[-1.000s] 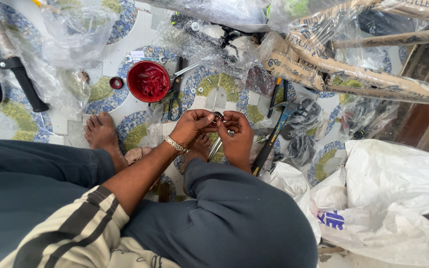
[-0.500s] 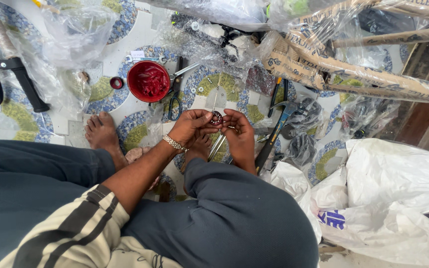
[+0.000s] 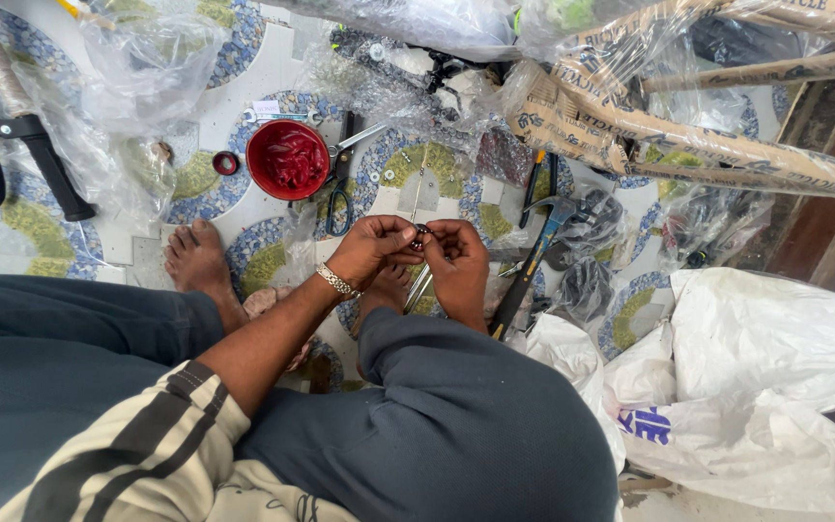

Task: The person attaches a headset component to a bicycle frame and applies red grease to small bearings and mechanical parts while sitting on the floor.

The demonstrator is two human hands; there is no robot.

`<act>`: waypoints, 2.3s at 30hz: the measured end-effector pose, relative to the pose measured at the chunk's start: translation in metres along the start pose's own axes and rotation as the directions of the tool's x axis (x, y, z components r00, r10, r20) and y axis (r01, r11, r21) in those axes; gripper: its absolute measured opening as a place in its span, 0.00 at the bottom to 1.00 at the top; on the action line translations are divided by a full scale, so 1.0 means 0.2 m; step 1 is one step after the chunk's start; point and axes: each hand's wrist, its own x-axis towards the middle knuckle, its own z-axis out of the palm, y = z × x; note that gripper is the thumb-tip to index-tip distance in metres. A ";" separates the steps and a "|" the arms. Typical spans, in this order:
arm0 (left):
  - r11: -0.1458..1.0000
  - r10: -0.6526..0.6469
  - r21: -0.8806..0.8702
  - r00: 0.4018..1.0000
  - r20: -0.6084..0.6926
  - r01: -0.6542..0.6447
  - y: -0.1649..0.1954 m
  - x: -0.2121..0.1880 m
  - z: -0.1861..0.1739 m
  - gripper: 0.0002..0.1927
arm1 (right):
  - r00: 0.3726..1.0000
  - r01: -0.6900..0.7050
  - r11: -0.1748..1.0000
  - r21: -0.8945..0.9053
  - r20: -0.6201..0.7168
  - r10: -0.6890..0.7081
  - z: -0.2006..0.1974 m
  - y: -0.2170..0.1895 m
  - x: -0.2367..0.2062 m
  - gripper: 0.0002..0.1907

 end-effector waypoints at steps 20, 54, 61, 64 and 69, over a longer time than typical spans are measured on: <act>0.998 -0.032 -0.057 0.999 -0.041 0.030 0.01 -0.02 -0.07 0.10 | 0.957 0.285 0.849 -0.446 0.183 -0.225 0.03 -0.12 -0.03 0.26; 0.040 0.663 0.908 0.668 -0.337 0.418 0.62 -0.29 -0.69 0.17 | 0.999 -0.052 0.776 -0.629 -0.034 0.039 -0.01 0.22 0.08 0.19; -0.109 0.602 0.895 0.745 -0.287 0.432 0.60 -0.34 -0.75 0.22 | 0.979 0.144 0.727 -0.671 -0.010 -0.203 -0.01 0.09 0.34 0.14; -0.102 0.555 0.891 0.768 -0.318 0.442 0.57 -0.40 -0.77 0.26 | 0.964 0.150 0.645 -0.749 -0.034 -0.265 0.04 0.04 0.44 0.10; -0.201 0.246 0.818 0.837 -0.490 0.538 0.49 -0.46 -0.77 0.24 | 0.969 0.074 0.665 -0.743 -0.103 -0.224 0.01 0.01 0.53 0.27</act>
